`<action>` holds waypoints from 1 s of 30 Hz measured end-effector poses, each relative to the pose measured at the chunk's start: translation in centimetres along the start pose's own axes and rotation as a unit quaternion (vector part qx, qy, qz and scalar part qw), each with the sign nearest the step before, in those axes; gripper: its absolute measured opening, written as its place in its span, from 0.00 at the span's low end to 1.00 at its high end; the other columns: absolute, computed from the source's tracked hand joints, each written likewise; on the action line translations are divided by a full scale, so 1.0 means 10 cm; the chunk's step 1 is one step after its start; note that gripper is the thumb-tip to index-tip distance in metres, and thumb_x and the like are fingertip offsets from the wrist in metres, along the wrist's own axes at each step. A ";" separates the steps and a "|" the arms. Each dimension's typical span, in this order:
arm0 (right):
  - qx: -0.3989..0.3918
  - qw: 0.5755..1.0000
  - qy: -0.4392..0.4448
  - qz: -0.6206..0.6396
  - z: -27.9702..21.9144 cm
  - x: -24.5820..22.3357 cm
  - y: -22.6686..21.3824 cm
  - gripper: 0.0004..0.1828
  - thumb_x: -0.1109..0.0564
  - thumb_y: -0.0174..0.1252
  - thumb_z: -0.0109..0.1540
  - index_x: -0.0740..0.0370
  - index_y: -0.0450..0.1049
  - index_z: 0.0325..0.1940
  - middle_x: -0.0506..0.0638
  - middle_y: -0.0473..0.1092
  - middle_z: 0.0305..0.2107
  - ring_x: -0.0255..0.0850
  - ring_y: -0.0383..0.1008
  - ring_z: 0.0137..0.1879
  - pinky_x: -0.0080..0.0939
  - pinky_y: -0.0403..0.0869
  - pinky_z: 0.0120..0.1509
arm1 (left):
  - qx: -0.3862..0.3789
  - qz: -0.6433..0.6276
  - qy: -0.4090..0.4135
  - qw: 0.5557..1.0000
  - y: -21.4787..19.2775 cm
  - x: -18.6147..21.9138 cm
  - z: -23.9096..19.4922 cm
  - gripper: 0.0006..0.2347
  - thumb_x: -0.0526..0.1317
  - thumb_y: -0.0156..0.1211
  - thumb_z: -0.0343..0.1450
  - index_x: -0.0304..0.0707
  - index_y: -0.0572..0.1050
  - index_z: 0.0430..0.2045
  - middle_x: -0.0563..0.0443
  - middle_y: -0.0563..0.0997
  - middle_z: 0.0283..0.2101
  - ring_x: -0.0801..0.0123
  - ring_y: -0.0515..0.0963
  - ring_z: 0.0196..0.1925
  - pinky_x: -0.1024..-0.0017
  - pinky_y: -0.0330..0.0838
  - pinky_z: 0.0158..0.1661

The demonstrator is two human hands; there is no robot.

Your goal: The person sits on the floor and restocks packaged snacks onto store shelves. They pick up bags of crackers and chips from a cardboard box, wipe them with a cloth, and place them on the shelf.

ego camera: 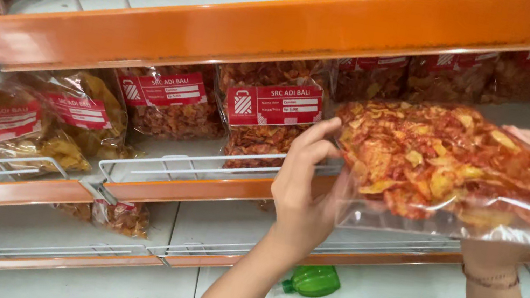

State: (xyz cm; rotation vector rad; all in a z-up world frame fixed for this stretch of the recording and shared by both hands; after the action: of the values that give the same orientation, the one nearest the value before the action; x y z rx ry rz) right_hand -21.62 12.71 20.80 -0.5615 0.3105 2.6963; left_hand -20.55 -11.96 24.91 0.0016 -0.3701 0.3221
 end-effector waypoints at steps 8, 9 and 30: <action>-0.025 0.966 0.031 -0.256 0.09 0.41 -0.09 0.11 0.59 0.64 0.70 0.72 0.71 0.47 0.50 0.74 0.35 0.36 0.74 0.41 0.29 0.70 0.50 | -0.059 0.053 -0.031 0.996 0.05 -0.01 0.17 0.13 0.30 0.71 0.69 0.32 0.73 0.43 0.39 0.78 0.51 0.49 0.81 0.50 0.62 0.76 0.50; -0.013 0.973 0.027 -0.229 0.12 0.38 -0.05 0.11 0.60 0.63 0.71 0.71 0.71 0.48 0.49 0.73 0.36 0.34 0.73 0.43 0.28 0.70 0.51 | -0.058 0.051 -0.021 0.997 0.07 -0.02 0.16 0.13 0.31 0.70 0.70 0.32 0.73 0.44 0.39 0.78 0.52 0.49 0.80 0.52 0.62 0.76 0.52; -0.079 0.966 -0.028 -0.243 0.28 0.25 0.12 0.27 0.69 0.61 0.69 0.68 0.64 0.72 0.59 0.76 0.48 0.43 0.81 0.49 0.38 0.78 0.56 | -0.084 0.195 0.039 0.976 0.23 -0.04 0.02 0.31 0.39 0.67 0.70 0.47 0.63 0.71 0.41 0.74 0.50 0.54 0.74 0.53 0.56 0.64 0.57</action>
State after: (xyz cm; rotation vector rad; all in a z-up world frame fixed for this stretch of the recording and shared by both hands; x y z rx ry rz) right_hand -25.20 13.20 22.44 -0.5238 -0.0578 2.2642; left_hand -21.75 -9.91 24.85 -0.2524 -0.3170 0.6764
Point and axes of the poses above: each hand's wrist, its own z-axis towards the middle knuckle, its own y-axis out of the palm, x = y × z, the point moved 1 cm from there along z, towards the middle knuckle
